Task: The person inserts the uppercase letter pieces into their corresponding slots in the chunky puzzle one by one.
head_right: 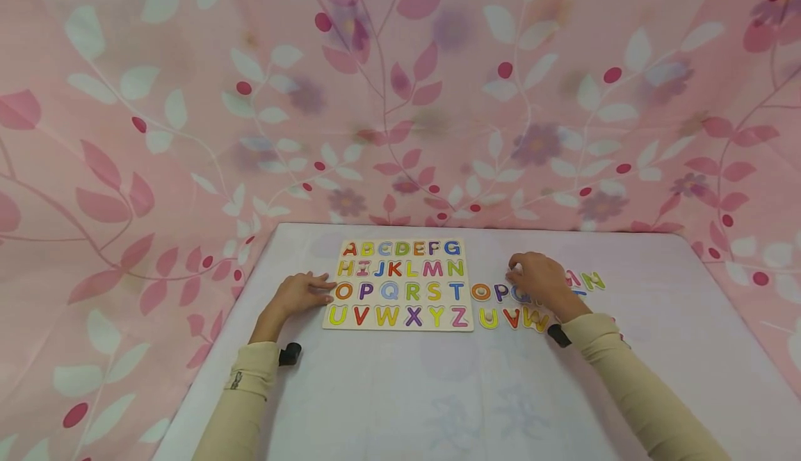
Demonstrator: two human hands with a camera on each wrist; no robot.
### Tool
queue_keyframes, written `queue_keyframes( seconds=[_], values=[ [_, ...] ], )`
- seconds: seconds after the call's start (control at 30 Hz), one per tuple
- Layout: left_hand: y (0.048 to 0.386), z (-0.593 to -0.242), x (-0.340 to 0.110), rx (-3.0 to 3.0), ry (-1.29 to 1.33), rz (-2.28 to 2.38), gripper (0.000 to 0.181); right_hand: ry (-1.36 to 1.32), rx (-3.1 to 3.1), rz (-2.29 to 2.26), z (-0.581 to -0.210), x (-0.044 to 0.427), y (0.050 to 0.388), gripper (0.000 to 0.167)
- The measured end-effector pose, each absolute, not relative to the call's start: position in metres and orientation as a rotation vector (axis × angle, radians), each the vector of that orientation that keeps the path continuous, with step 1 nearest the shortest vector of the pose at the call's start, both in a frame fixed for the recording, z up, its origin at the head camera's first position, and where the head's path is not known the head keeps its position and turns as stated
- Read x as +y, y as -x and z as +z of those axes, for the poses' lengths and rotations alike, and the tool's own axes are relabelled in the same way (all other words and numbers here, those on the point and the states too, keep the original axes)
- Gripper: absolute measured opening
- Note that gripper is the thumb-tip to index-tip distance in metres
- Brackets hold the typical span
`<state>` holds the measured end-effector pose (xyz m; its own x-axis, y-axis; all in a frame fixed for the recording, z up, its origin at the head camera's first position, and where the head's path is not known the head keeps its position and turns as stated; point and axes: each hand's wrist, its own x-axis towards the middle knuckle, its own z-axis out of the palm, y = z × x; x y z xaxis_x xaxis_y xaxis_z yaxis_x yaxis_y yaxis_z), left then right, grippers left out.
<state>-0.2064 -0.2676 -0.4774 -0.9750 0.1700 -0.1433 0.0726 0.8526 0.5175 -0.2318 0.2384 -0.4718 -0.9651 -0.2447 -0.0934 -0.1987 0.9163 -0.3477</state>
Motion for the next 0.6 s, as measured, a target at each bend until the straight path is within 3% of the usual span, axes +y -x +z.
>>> queue_keyframes(
  seconds=[0.6],
  values=[
    [0.208, -0.480, -0.268, 2.827, -0.186, 0.803, 0.037, 0.372, 2.966, -0.492, -0.468, 0.228, 0.238, 0.016]
  ],
)
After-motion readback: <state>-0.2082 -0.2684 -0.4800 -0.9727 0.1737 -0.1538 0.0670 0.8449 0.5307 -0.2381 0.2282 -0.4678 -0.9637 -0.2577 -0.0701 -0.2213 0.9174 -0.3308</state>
